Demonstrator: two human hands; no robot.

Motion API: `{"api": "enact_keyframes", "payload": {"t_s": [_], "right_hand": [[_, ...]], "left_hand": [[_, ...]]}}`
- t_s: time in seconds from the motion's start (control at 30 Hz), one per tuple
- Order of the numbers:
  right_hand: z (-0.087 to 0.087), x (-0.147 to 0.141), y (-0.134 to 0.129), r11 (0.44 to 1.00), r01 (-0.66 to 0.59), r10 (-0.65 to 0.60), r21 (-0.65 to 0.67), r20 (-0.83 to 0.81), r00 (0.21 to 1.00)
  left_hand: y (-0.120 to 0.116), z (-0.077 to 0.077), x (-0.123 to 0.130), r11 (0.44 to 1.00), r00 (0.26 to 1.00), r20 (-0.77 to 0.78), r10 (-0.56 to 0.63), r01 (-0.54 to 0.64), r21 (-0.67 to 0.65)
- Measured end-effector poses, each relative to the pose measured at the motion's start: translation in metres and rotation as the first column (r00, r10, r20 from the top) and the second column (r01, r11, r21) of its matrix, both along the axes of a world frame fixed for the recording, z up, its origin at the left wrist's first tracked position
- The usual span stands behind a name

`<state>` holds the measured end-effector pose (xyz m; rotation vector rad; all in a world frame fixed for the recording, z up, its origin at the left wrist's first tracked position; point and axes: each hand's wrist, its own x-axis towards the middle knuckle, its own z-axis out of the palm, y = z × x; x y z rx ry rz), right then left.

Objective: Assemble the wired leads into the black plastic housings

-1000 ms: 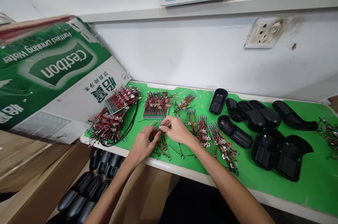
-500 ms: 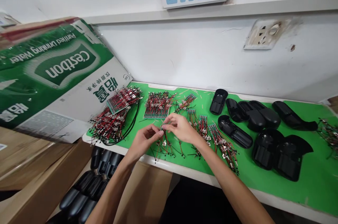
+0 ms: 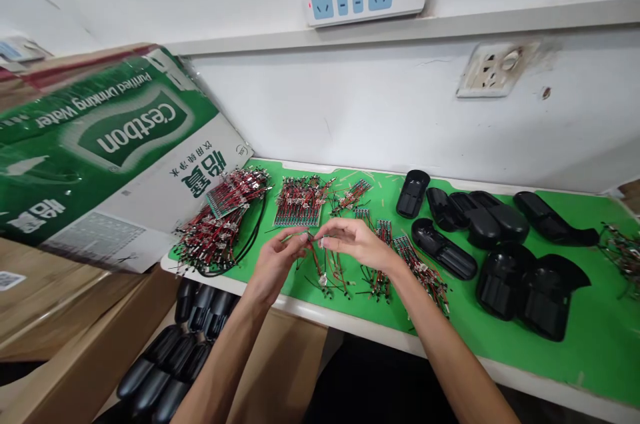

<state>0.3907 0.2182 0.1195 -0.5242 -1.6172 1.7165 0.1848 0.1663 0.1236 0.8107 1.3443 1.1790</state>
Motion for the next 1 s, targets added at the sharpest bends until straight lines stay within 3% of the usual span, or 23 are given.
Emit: {"api": "enact_keyframes", "payload": {"t_s": [0.1, 0.23, 0.33, 0.47, 0.57, 0.67, 0.87, 1.0], "right_hand": [[0.006, -0.001, -0.003, 0.995, -0.013, 0.011, -0.096, -0.018, 1.000], [-0.001, -0.013, -0.002, 0.960, 0.185, -0.194, -0.212, -0.024, 0.981], [-0.007, -0.018, 0.000, 0.948, 0.243, -0.245, -0.208, 0.014, 0.969], [-0.007, -0.017, -0.001, 0.960, 0.277, -0.271, -0.046, 0.110, 0.956], [-0.008, -0.018, -0.003, 0.926, 0.356, -0.371, 0.127, 0.129, 0.920], [-0.014, -0.020, -0.002, 0.886, 0.437, -0.456, 0.152, 0.118, 0.882], [-0.020, -0.023, 0.000, 0.853, 0.504, -0.516, 0.138, 0.073, 0.853], [-0.017, -0.024, -0.002, 0.837, 0.531, -0.545, 0.132, 0.122, 0.829]], "left_hand": [[0.002, 0.004, 0.004, 0.992, 0.992, -0.084, 0.090, -0.082, 0.100], [0.001, 0.005, 0.013, 0.963, 0.954, -0.252, 0.161, -0.096, 0.250], [-0.001, 0.004, 0.019, 0.938, 0.886, -0.422, 0.191, -0.038, 0.344], [-0.002, 0.003, 0.023, 0.924, 0.839, -0.522, 0.153, 0.065, 0.376], [-0.001, 0.003, 0.024, 0.920, 0.815, -0.551, 0.176, 0.063, 0.387], [-0.001, 0.004, 0.024, 0.924, 0.771, -0.610, 0.184, 0.076, 0.375], [-0.003, 0.008, 0.024, 0.924, 0.599, -0.774, 0.207, 0.141, 0.356], [-0.003, 0.007, 0.028, 0.870, 0.411, -0.857, 0.310, 0.241, 0.431]]}}
